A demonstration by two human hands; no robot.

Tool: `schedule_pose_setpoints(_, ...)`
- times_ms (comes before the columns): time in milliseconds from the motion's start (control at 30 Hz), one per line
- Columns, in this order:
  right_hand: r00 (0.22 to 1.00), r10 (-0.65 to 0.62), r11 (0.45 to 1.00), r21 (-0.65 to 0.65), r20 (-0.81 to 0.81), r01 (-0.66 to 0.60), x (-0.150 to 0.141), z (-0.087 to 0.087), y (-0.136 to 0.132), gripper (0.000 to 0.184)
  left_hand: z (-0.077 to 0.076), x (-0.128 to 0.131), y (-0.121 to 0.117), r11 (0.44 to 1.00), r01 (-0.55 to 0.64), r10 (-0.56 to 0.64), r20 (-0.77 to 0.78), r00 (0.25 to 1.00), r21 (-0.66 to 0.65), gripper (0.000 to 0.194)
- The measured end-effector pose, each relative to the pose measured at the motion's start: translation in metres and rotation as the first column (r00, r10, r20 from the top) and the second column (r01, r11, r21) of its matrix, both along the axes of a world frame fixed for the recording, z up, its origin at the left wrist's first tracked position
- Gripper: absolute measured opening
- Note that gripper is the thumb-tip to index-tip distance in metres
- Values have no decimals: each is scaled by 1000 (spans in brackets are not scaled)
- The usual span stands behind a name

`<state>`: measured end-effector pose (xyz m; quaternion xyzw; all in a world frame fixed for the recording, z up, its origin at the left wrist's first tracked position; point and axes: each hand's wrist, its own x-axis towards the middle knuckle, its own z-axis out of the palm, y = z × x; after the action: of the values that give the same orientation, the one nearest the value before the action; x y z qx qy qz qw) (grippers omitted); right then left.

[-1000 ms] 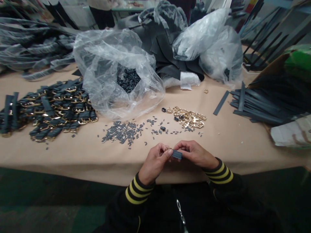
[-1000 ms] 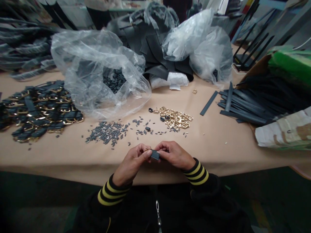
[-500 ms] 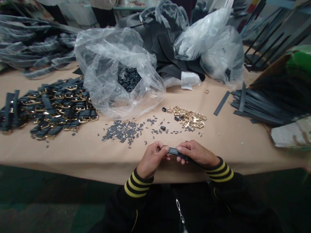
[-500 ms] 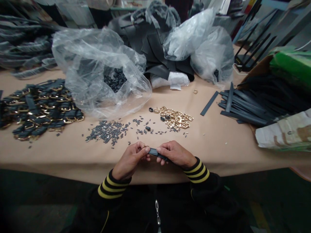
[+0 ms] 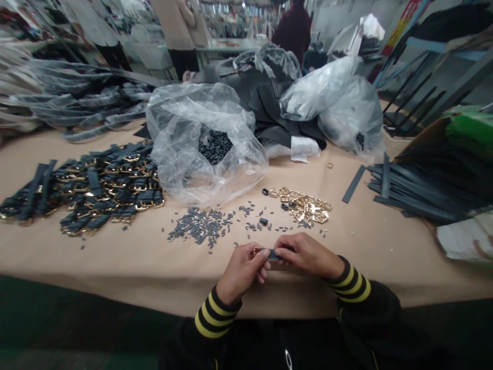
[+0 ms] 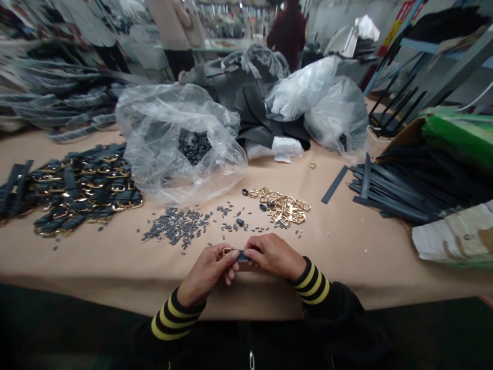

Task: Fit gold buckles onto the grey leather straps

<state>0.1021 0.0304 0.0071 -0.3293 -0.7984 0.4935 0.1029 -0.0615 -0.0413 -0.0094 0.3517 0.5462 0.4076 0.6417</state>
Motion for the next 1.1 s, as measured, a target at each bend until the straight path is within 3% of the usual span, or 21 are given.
schedule_pose_setpoints(67,999,-16,985,175,43,9,-7,3,13,17,-2,-3,1,998,-66,66,7,998,3,27)
schedule_pose_setpoints(133,990,-123,945,314,63,97,-17,4,27,14,-4,-5,2,992,-129,129,36,991,-7,28)
schedule_pose_setpoints(233,965,-234,887,431,115,164,-34,-1,42,11,-8,-6,3,981,-190,191,61,980,-28,29)
schedule_pose_setpoints(400,966,-185,905,415,182,95,-54,-14,53,5,-10,-7,3,972,-233,234,73,969,-27,30)
schedule_pose_setpoints(533,966,-213,906,399,146,139,-45,-1,50,11,-9,-6,4,969,-246,248,89,965,-30,28)
schedule_pose_setpoints(633,975,-222,929,301,-12,215,-31,14,36,14,-9,-5,4,958,-285,286,77,955,-22,28)
schedule_pose_setpoints(733,961,-239,968,46,-136,247,-21,14,17,10,-10,-4,2,948,-318,316,88,945,10,26)
schedule_pose_setpoints(867,913,-378,909,-250,-156,334,-20,-3,2,5,-12,-1,-2,957,-284,277,108,955,54,24)
schedule_pose_setpoints(1100,895,-402,879,-354,-191,319,-23,0,-3,11,-14,8,-5,948,-293,289,51,956,121,22)
